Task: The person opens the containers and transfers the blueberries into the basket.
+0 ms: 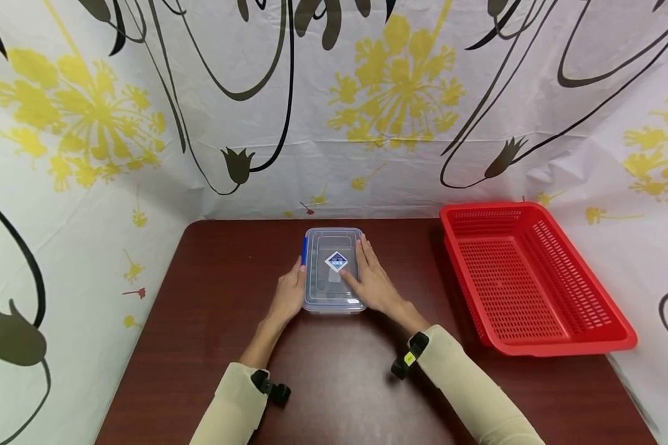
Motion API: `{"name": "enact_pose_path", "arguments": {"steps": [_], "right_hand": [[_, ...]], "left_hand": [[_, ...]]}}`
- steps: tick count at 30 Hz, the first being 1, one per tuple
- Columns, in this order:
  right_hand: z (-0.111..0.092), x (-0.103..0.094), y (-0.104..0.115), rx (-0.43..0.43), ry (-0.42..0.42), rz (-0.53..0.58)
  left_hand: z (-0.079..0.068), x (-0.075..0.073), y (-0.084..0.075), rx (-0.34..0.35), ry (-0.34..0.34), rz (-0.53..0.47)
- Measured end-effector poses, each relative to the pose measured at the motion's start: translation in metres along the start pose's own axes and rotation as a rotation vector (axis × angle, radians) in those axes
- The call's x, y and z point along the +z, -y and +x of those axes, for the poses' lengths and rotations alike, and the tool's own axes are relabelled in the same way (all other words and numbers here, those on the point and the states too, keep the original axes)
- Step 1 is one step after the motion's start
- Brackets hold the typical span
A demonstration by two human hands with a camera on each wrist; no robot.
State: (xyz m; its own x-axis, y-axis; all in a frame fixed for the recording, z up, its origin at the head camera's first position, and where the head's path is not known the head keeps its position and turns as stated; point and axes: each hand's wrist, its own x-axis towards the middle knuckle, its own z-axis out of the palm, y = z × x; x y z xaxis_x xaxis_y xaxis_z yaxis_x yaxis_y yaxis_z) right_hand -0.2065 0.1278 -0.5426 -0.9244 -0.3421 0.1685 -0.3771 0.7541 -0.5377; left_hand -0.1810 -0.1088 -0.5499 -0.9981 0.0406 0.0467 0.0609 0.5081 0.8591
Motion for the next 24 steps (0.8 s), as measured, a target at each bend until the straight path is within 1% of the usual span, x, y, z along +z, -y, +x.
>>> {"name": "enact_pose_path", "arguments": {"steps": [4,9,12,15,18,24], "right_hand": [[0.0,0.001,0.001,0.006,-0.005,0.008],[-0.001,0.002,0.001,0.015,-0.002,0.026],[-0.001,0.002,0.001,0.021,0.001,0.033],[-0.002,0.002,0.002,0.024,-0.002,0.037],[-0.002,0.002,0.002,0.024,-0.003,0.041],[0.0,0.003,0.0,0.019,-0.01,0.023]], "left_hand": [[0.001,0.001,0.002,0.029,-0.015,0.008],[0.001,0.0,0.004,0.069,-0.026,0.04],[0.001,-0.001,0.004,0.073,-0.028,0.045],[-0.001,-0.001,0.007,0.053,-0.039,0.016],[-0.001,-0.001,0.011,0.015,-0.052,-0.028],[0.0,-0.005,0.013,-0.094,0.012,-0.177]]}}
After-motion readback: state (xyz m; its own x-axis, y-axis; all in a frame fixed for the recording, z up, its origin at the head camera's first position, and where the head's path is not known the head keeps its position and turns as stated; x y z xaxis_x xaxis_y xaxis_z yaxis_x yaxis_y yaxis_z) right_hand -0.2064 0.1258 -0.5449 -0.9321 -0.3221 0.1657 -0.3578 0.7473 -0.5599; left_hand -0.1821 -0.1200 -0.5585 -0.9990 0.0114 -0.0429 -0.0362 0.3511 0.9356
